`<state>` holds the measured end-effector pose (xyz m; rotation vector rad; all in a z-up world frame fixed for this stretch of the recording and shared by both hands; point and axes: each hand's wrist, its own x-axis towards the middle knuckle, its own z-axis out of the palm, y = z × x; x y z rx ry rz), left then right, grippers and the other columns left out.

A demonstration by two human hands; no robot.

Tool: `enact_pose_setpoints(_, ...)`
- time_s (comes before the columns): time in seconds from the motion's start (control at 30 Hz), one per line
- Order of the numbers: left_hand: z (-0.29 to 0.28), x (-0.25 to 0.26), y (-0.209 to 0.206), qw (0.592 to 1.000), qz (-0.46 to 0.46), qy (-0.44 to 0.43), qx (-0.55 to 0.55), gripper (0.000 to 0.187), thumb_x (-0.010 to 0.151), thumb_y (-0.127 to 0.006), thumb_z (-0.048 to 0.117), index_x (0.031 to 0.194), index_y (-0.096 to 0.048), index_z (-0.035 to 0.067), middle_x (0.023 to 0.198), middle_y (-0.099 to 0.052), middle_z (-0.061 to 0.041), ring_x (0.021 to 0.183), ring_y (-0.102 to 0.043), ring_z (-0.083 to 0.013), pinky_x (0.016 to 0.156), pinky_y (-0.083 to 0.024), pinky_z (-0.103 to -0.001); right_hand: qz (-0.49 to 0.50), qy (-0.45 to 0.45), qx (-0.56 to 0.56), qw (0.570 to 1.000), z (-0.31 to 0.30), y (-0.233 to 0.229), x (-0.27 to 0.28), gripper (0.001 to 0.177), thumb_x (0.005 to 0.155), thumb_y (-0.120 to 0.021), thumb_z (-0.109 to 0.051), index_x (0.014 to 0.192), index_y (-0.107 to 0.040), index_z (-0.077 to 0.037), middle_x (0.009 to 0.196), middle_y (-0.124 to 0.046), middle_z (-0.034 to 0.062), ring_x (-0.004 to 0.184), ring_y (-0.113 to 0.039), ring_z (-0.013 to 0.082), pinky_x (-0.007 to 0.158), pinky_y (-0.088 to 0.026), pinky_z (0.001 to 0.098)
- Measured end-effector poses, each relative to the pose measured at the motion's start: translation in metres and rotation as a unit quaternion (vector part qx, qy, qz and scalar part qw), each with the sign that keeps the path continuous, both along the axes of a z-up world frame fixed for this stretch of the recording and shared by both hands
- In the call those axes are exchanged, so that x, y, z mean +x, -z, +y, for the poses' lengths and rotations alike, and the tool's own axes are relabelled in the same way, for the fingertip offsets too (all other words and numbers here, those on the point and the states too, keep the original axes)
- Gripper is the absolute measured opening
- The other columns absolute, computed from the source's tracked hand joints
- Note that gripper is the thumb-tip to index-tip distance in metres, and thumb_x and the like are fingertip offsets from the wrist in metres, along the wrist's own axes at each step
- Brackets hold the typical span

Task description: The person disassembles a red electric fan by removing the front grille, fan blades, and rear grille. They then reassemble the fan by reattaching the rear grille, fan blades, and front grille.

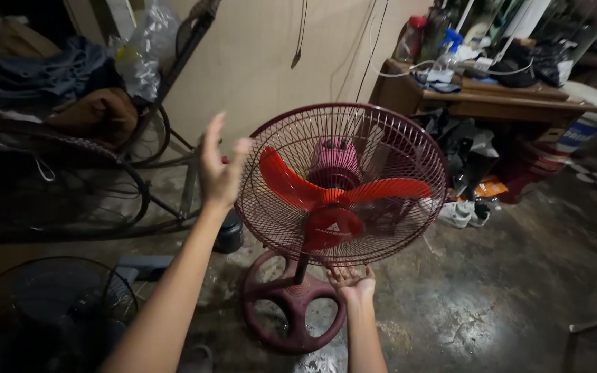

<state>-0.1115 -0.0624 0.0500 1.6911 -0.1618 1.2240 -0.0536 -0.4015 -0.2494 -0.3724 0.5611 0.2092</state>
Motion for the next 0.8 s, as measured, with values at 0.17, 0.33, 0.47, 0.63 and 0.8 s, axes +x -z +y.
enact_pose_setpoints(0.17,-0.040,0.005,-0.057,0.961,0.127,-0.025,0.243,0.093,0.080,-0.076,0.069,0.149,-0.053,0.010,0.151,-0.055,-0.017,0.144,-0.042,-0.0396,0.114,-0.025,-0.060,0.019,0.052,0.007,0.998,0.014,-0.040,-0.011,0.071,0.102,-0.031,-0.058,0.139,-0.044,0.002,0.141,-0.052,0.0257,0.117,-0.056,0.0432,0.109,-0.039,0.0686)
enact_pose_setpoints(0.33,-0.055,0.009,-0.062,0.966,0.123,-0.018,0.228,0.110,0.068,-0.082,0.072,0.149,-0.045,0.007,0.149,-0.052,-0.017,0.140,-0.046,-0.0383,0.115,-0.034,-0.055,0.016,0.014,-0.068,0.997,0.017,-0.063,-0.023,0.061,0.103,-0.031,-0.058,0.109,-0.054,-0.002,0.115,-0.060,0.0242,0.103,-0.059,0.0413,0.107,-0.043,0.0656)
enact_pose_setpoints(0.47,-0.056,0.000,-0.064,0.965,0.093,-0.047,0.239,0.112,0.066,-0.087,0.071,0.150,-0.045,0.010,0.149,-0.053,-0.015,0.139,-0.047,-0.0401,0.114,-0.035,-0.057,0.006,0.010,-0.091,0.996,0.018,-0.080,-0.039,0.060,0.103,-0.032,-0.060,0.100,-0.052,-0.003,0.105,-0.060,0.0252,0.100,-0.058,0.0415,0.106,-0.045,0.0659)
enact_pose_setpoints(0.63,-0.052,-0.013,-0.088,0.978,0.050,-0.017,0.202,0.110,0.067,-0.087,0.071,0.152,-0.045,0.014,0.144,-0.056,-0.017,0.134,-0.052,-0.0377,0.110,-0.042,-0.054,0.005,0.013,-0.143,0.990,0.013,-0.090,-0.033,0.062,0.100,-0.031,-0.063,0.093,-0.055,-0.006,0.097,-0.061,0.0192,0.095,-0.058,0.0352,0.098,-0.045,0.0643)
enact_pose_setpoints(0.8,-0.043,-0.060,-0.081,0.985,0.068,0.033,0.154,0.101,0.072,-0.085,0.064,0.153,-0.046,0.018,0.134,-0.058,-0.016,0.129,-0.057,-0.0344,0.105,-0.048,-0.050,-0.090,0.107,-0.096,0.986,-0.020,-0.037,-0.027,0.059,0.103,-0.037,-0.063,0.080,-0.052,-0.011,0.080,-0.058,0.0097,0.081,-0.059,0.0314,0.085,-0.055,0.0518)
